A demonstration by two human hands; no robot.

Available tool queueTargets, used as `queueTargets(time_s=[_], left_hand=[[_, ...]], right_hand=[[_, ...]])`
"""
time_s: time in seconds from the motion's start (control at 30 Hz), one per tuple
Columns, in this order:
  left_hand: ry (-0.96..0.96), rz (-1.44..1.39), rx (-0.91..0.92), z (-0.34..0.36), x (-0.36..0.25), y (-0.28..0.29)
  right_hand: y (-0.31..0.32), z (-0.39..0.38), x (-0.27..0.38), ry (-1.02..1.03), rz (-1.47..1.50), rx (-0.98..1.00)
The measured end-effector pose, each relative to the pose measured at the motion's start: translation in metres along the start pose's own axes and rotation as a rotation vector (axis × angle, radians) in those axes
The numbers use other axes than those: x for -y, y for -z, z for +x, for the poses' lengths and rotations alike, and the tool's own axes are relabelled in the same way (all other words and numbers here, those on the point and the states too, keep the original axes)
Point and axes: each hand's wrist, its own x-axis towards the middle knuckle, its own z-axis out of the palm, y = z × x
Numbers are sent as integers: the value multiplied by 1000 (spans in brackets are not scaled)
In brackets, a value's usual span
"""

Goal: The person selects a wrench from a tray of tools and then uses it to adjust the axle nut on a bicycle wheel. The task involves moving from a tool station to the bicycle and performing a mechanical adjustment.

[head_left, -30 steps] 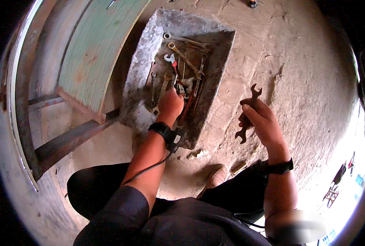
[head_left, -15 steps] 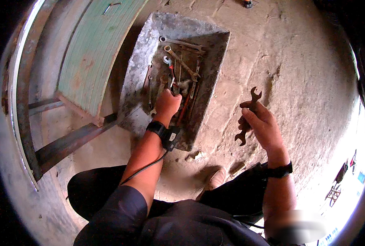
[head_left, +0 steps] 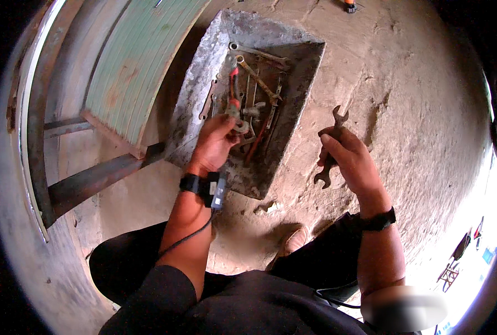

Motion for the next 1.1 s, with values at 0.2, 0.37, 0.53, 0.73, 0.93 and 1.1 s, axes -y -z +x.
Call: queueTargets(time_s=[0.2,0.37,0.53,0.73,0.93,1.1], left_hand=[[41,424,181,-29,4,-110],[-21,532,346,-47,23,-150],[-148,710,389,-45,40,-151],[-184,989,102,-10,47,-95],[-250,1218,-460,18,27,2],[-70,1476,-584,9,34,35]], right_hand=[[-6,13,-8,-10,233,-78],[0,19,-12,35,376,-92],[5,19,-16,38,417,-129],[10,20,-15,28,455,-189],[11,15,-12,34,483,-147],[7,15,-9,61,490,-122]])
